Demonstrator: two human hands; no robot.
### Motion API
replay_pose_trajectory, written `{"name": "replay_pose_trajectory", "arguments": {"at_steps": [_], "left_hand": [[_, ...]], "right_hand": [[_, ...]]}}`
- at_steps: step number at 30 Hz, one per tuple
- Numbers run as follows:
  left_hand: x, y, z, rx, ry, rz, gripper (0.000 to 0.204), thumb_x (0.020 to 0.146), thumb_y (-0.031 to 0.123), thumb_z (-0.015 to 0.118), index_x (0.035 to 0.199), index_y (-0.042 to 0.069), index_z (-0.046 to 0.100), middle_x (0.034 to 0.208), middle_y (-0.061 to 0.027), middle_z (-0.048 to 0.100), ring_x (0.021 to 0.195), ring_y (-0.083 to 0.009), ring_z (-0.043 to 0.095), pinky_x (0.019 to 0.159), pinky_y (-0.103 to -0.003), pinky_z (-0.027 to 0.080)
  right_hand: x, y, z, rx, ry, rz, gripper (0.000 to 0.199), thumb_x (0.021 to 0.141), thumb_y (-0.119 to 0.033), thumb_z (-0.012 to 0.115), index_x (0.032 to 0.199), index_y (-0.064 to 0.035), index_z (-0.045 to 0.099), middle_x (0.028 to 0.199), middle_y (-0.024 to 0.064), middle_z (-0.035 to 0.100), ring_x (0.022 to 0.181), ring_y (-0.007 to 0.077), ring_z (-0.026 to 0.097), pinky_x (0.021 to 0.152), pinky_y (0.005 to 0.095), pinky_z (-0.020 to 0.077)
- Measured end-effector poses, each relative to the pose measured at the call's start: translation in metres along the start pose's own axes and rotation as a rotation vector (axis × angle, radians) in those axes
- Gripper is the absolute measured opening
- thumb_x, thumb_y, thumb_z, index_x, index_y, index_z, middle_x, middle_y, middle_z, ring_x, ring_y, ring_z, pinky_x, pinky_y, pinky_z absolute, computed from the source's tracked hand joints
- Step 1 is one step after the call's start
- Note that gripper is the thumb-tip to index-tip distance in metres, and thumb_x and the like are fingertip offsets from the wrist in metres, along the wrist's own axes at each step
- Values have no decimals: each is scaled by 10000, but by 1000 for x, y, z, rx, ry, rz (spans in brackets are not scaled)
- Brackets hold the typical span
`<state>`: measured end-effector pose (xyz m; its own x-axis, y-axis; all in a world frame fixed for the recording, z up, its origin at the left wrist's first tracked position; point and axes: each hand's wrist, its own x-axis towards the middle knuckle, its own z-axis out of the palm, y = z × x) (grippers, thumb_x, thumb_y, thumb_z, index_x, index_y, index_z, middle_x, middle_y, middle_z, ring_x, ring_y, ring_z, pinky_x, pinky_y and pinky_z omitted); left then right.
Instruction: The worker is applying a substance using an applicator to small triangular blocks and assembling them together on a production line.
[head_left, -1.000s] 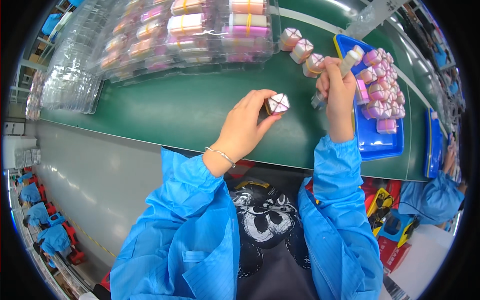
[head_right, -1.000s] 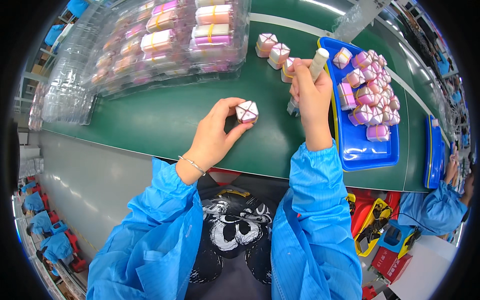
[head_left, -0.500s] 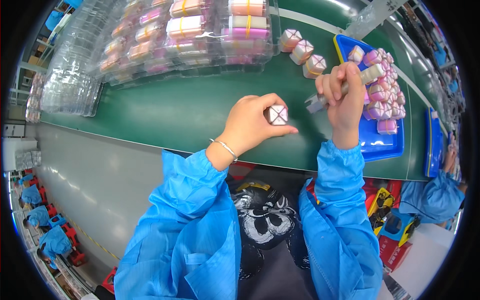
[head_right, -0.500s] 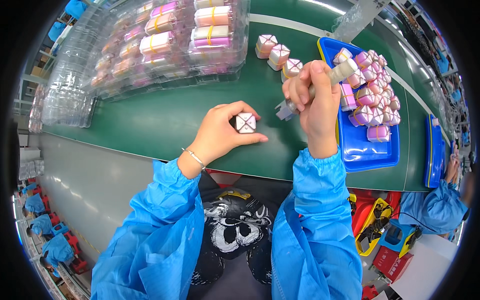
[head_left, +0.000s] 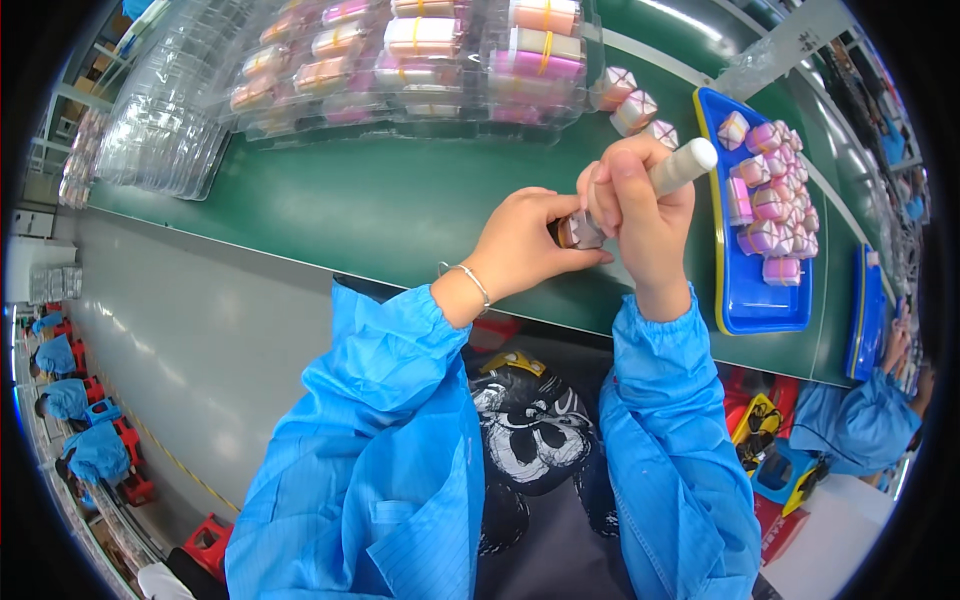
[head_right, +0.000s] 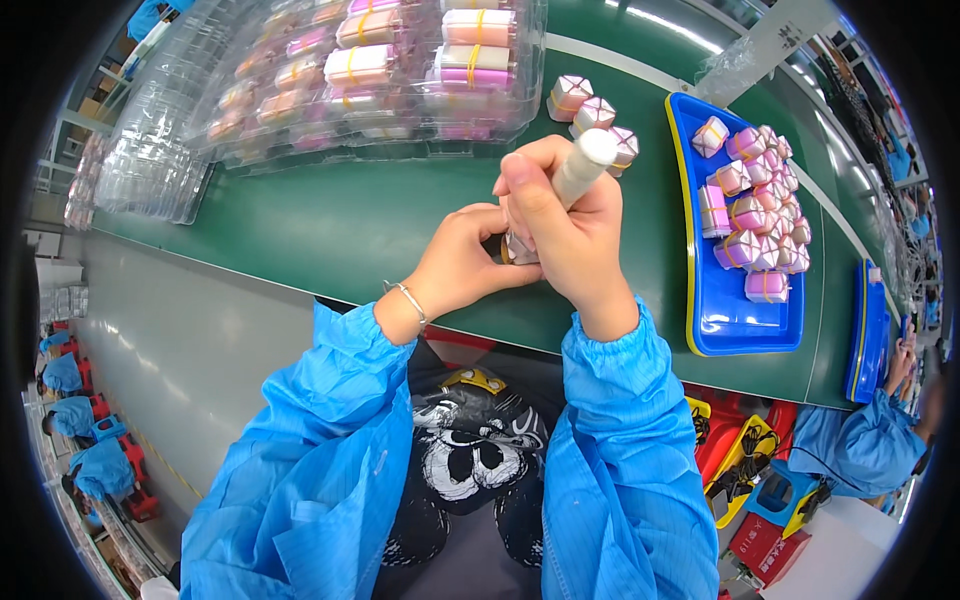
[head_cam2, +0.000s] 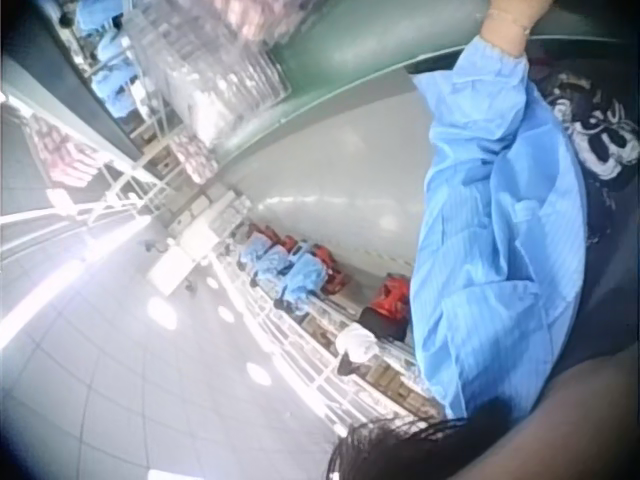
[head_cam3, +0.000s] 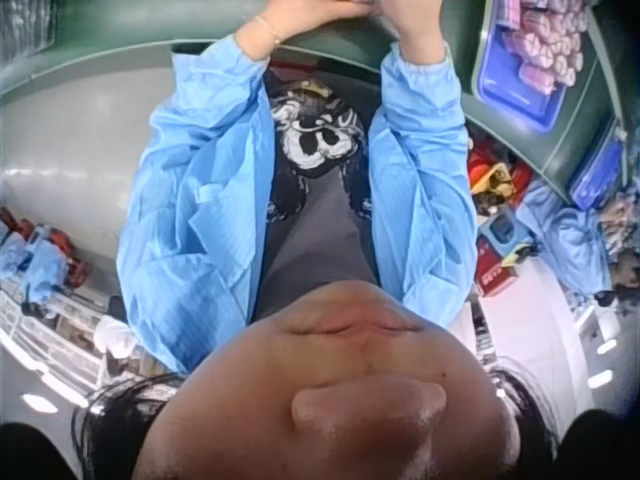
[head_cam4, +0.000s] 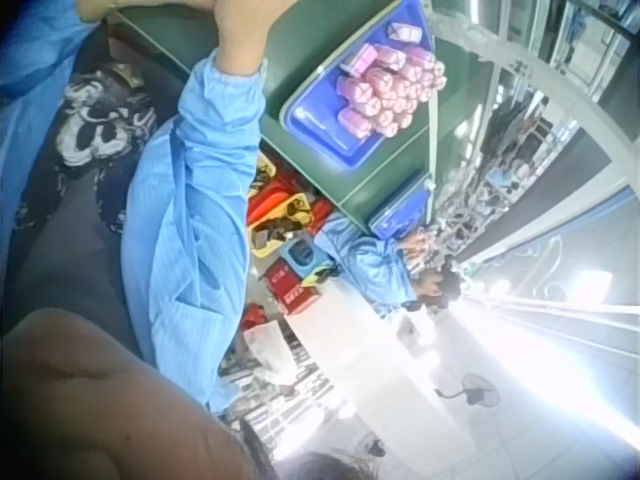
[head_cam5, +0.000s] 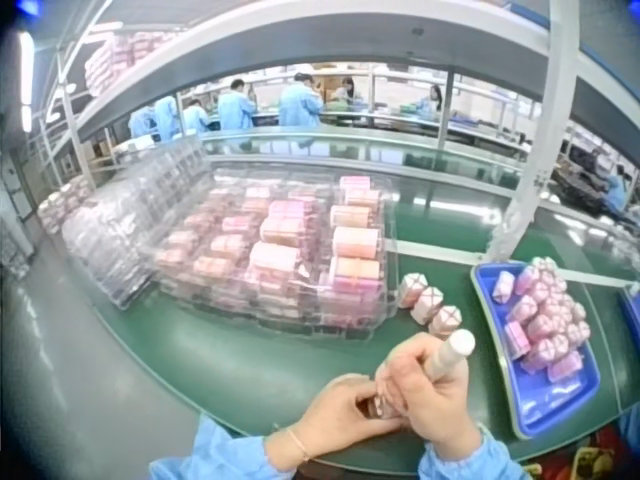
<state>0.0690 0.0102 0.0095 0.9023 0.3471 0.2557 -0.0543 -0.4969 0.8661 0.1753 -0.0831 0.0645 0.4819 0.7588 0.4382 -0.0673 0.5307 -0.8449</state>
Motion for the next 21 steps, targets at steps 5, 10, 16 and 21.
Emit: {"name": "replay_pose_trajectory", "arguments": {"at_steps": [5, 10, 16, 21], "left_hand": [[-2, 4, 4, 8, 83, 2, 319, 663, 334, 823, 859, 122, 688, 705, -73, 623, 720, -279, 598, 684, -389, 487], [-3, 4, 8, 123, 129, 45, 289, 665, 318, 813, 816, 123, 663, 681, -72, 616, 681, -282, 600, 664, -394, 488], [-5, 2, 9, 166, 152, 53, 272, 666, 314, 808, 792, 134, 649, 653, -59, 610, 658, -282, 603, 650, -390, 485], [-5, 6, 10, 138, 196, 135, 270, 676, 309, 807, 806, 134, 647, 655, -52, 615, 667, -266, 616, 645, -383, 484]], "right_hand": [[-6, 0, 7, -240, 77, -11, 156, 952, -132, 625, 860, -7, 626, 645, -12, 555, 543, 31, 481, 508, 205, 382], [-15, 0, 16, -214, 240, 11, 175, 935, -156, 661, 843, -8, 644, 661, -6, 576, 549, 29, 490, 480, 199, 368], [-11, 0, 28, -267, 335, 27, 187, 912, -149, 693, 802, -6, 644, 641, -10, 569, 535, 29, 484, 466, 200, 361], [-16, 2, 25, -276, 360, -19, 177, 901, -139, 705, 795, -8, 650, 622, -10, 569, 526, 39, 495, 462, 205, 361]]}}
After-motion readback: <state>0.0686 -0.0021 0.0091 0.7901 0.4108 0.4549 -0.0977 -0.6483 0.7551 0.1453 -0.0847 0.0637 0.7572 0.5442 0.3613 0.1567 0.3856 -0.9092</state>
